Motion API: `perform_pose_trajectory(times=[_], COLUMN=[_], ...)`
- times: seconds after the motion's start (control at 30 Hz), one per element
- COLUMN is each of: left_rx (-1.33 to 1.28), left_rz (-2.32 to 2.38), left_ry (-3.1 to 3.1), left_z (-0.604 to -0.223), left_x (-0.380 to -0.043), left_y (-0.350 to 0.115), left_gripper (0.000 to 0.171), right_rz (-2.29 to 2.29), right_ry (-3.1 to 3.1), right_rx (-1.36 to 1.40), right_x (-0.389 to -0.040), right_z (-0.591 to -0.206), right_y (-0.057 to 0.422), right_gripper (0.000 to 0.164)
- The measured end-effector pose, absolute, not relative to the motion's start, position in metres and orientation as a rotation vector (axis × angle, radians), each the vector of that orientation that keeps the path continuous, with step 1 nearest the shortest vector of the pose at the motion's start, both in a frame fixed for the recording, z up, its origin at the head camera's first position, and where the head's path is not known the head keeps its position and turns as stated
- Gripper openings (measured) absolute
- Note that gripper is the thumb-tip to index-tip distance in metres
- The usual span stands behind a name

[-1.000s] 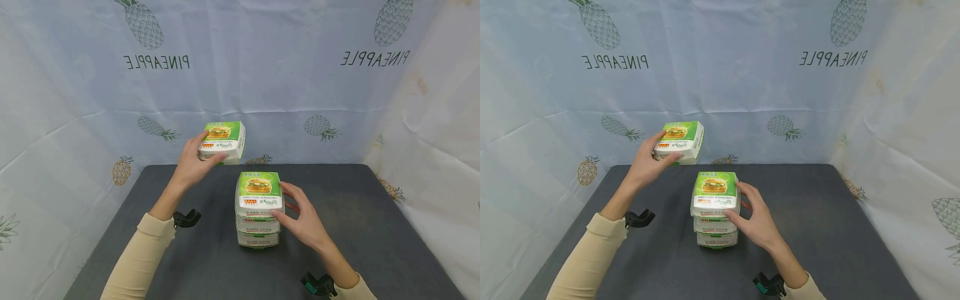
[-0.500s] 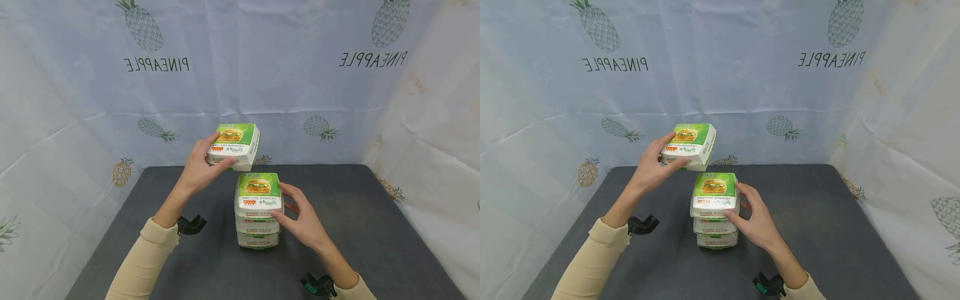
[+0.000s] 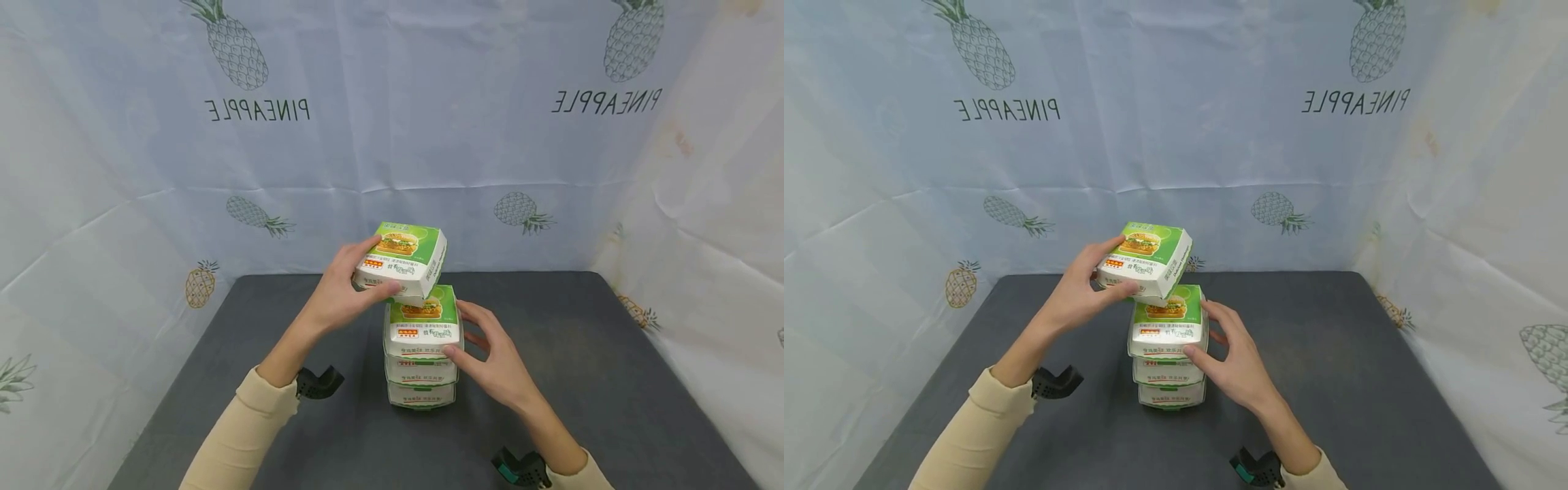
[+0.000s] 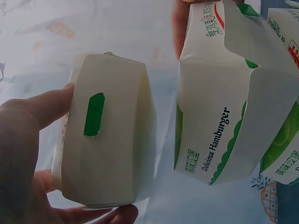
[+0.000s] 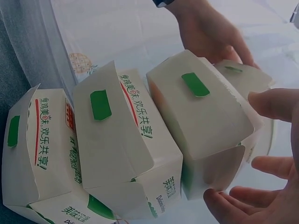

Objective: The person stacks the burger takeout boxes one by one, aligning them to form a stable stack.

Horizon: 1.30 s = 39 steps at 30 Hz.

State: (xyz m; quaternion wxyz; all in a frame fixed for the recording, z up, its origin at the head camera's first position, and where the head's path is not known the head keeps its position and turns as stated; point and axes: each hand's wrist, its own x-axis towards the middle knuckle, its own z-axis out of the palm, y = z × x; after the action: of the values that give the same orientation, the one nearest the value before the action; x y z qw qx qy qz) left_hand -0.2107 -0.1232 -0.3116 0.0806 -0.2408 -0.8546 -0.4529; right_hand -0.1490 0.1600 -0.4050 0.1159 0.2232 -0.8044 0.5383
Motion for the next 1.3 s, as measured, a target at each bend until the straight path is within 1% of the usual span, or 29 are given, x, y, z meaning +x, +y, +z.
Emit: perform_pose_trajectory(times=[0.2,0.57,0.77,1.07,1.3], left_rx=[-0.717,-0.732,-0.739,-0.751,-0.811], left_rz=[-1.335,-1.31,-1.291,-1.259,-1.309], left_ry=[-2.594,-2.626,-2.63,-2.606,-2.541], left_z=[-0.313,-0.314,-0.315,-0.316,-0.316], left_x=[-0.204,-0.197,-0.194,-0.188,-0.184], left_y=[-0.119,-0.115,-0.113,-0.112,-0.113], left_gripper=[0.086,0.084,0.085,0.082,0.075], right_rz=[1.567,1.469,1.488,1.54,1.61], right_ry=[-2.335,-2.254,-2.241,-2.213,-2.203], right_rx=[0.653,0.681,0.706,0.693,0.692], right_x=[-0.149,-0.155,-0.159,-0.16,-0.162], right_z=[-0.397,-0.36,-0.345,-0.342,-0.341], right_y=[0.161,0.152,0.142,0.135,0.139], right_gripper=[0.069,0.071,0.071,0.07,0.066])
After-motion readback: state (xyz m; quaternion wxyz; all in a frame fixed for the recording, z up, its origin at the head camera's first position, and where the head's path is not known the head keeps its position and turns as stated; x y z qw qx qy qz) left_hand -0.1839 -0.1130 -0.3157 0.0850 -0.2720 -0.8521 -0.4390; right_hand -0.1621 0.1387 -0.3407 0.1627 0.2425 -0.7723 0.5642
